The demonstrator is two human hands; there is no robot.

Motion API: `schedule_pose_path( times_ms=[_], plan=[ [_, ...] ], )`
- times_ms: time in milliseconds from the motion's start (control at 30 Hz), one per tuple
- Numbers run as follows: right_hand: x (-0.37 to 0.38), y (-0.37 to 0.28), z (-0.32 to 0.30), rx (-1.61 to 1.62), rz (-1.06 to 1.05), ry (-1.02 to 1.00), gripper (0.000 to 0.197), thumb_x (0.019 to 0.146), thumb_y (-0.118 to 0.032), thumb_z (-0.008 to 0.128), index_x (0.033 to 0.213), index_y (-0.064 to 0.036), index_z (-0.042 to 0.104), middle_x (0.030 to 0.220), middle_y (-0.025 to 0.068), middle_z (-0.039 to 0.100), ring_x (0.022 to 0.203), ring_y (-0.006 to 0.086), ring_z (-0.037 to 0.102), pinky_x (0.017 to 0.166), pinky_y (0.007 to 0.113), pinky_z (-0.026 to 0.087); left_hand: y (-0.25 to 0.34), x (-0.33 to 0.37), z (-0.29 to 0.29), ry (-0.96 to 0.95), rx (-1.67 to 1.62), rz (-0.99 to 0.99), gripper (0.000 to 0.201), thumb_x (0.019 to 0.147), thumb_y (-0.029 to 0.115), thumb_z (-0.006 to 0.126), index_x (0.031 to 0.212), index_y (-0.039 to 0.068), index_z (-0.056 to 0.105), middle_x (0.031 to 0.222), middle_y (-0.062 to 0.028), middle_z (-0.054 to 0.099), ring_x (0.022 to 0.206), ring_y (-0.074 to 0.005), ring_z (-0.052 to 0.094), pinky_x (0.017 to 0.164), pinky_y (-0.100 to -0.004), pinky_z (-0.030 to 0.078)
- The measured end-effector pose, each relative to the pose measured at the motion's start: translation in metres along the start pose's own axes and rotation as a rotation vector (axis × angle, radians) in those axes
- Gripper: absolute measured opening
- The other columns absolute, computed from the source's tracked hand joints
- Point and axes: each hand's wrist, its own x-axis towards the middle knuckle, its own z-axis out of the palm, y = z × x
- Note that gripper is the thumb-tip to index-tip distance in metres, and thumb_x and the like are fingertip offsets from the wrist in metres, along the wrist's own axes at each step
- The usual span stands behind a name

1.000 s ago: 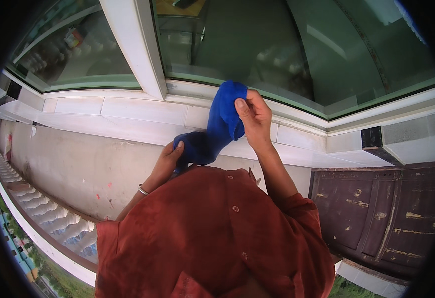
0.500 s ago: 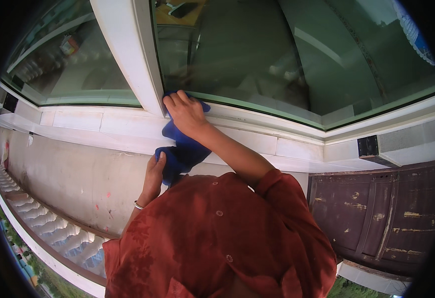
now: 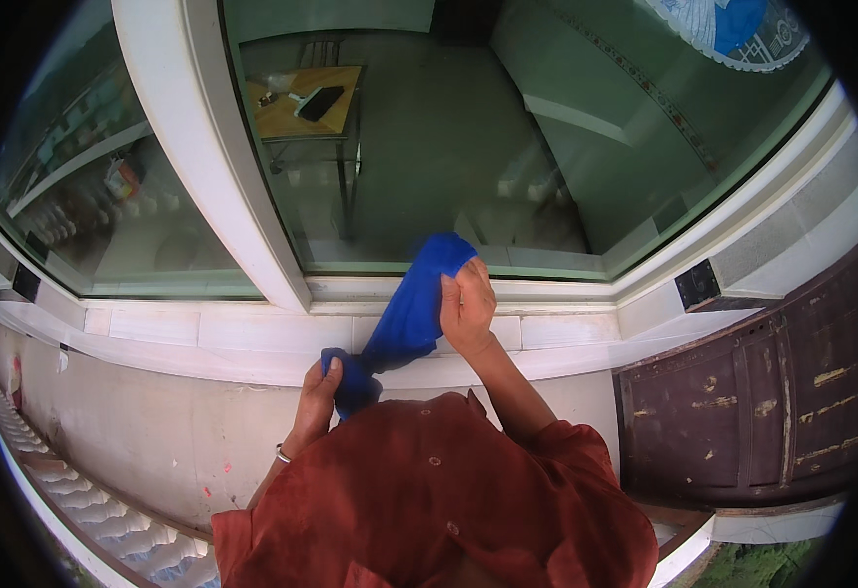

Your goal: The person wipes a glass window and the surrounding tiled balcony ledge with a blue cloth, then sweeps the balcony floor with a broom. The person moves along the balcony, cleaning different sections of the window and floor.

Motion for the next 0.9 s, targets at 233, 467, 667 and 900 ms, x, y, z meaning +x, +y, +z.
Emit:
schedule_pose_path(
  times_ms=[233,467,667,900],
  plan=[
    [0.115,0.044,-0.063,-0.083,-0.099,0.185,0.059,0.107,-0.028,0.046,0.150,0.0093,0.032,0.152,0.0247,0.040,0.141,0.0341,0.040,0.115,0.043,0.031,0.054,0.007,0.009,-0.239,0.046,0.250,0.044,0.109,0.032,0.047,0.135,-0.003,0.056,0.120,-0.0044,0.065,0.108,-0.0120,0.055,0.097,-0.0265,0.042],
    [0.222,0.043,-0.067,-0.543,-0.398,0.255,0.061,0.103,-0.044,0.049,0.140,0.0050,0.050,0.144,0.0222,0.052,0.135,0.0411,0.045,0.109,0.050,0.032,0.064,0.023,0.012,-0.282,-0.020,0.328,0.044,0.108,0.030,0.048,0.135,-0.004,0.054,0.127,-0.0097,0.063,0.116,-0.0181,0.057,0.103,-0.0318,0.041],
    [0.221,-0.001,-0.006,-0.585,-0.511,-0.098,0.056,0.097,-0.052,0.054,0.133,-0.0096,0.060,0.130,0.0066,0.063,0.125,0.0274,0.054,0.103,0.044,0.038,0.057,0.028,0.020,-0.271,-0.081,0.290,0.042,0.109,0.031,0.046,0.132,-0.003,0.057,0.123,-0.0059,0.064,0.112,-0.0132,0.055,0.101,-0.0275,0.041],
    [0.071,0.026,0.052,-0.381,-0.657,-0.605,0.040,0.098,-0.037,0.057,0.132,-0.0169,0.061,0.122,-0.0023,0.065,0.114,0.0123,0.058,0.090,0.027,0.044,0.020,0.025,0.013,-0.170,-0.156,0.164,0.042,0.109,0.032,0.047,0.130,-0.002,0.058,0.121,-0.0074,0.066,0.111,-0.0143,0.058,0.101,-0.0286,0.042]
  ],
)
